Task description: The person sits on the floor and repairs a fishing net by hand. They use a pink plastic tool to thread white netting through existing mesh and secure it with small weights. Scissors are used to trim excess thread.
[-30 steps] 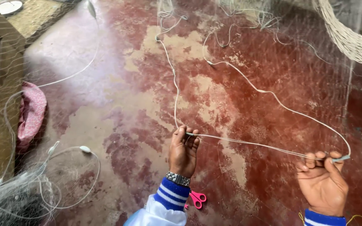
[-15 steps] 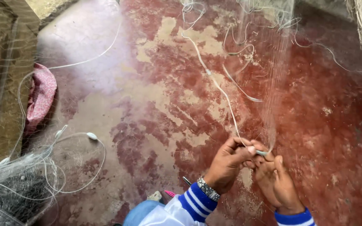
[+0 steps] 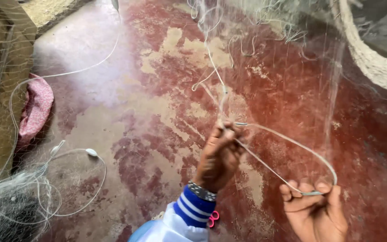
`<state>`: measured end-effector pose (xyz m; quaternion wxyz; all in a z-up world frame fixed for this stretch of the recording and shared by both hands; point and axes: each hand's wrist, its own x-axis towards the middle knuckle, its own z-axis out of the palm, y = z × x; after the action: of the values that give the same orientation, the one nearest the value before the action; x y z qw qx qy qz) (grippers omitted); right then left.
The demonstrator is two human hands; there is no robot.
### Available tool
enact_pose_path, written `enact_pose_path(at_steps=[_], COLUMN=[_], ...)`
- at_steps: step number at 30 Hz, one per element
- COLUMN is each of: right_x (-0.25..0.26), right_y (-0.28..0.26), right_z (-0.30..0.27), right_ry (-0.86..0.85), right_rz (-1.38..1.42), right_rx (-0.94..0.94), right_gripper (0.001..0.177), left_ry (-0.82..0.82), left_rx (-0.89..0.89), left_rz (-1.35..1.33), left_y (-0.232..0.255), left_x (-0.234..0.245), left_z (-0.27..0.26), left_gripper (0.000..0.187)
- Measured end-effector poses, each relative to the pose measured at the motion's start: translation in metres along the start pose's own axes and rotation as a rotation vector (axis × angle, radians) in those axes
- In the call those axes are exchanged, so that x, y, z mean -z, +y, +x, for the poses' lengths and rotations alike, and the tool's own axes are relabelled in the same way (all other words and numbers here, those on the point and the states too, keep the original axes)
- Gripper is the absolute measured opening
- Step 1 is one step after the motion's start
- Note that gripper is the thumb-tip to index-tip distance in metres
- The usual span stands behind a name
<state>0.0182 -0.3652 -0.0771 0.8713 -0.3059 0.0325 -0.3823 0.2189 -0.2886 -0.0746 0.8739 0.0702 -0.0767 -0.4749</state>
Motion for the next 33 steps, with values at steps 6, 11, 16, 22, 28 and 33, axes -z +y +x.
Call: enact_pose_path(at_steps=[6, 11, 16, 22, 28, 33], right_x=[0.000, 0.001, 0.004, 0.013, 0.030, 0.032], right_y=[-0.034, -0.048, -0.054, -0.061, -0.069, -0.071], right_z=[0.001, 0.005, 0.011, 0.009, 0.006, 0.004], right_ry=[0.031, 0.125, 0.158, 0.154, 0.234, 0.269], right_rz=[0.007, -0.056, -0.123, -0.189, -0.295, -0.327], right_rx=[0.103, 0.180, 0.185, 0.174, 0.149, 0.129], right_gripper=[0.023, 0.018, 0.017, 0.017, 0.019, 0.017], left_ry=[-0.096, 0.156, 0.360, 0.384, 0.358, 0.328], left_rx=[-0.178, -0.156, -0.172, -0.274, -0.253, -0.212], left_rz=[-0.270, -0.192, 0.018, 0.181, 0.126, 0.169], left_y=[0.041, 0.055, 0.051, 0.044, 0.038, 0.036], left_x=[0.016, 0.028, 0.021, 0.033, 0.034, 0.036], left_z=[-0.012, -0.021, -0.022, -0.017, -0.017, -0.018], left_gripper=[0.016, 0.021, 0.017, 0.016, 0.010, 0.007])
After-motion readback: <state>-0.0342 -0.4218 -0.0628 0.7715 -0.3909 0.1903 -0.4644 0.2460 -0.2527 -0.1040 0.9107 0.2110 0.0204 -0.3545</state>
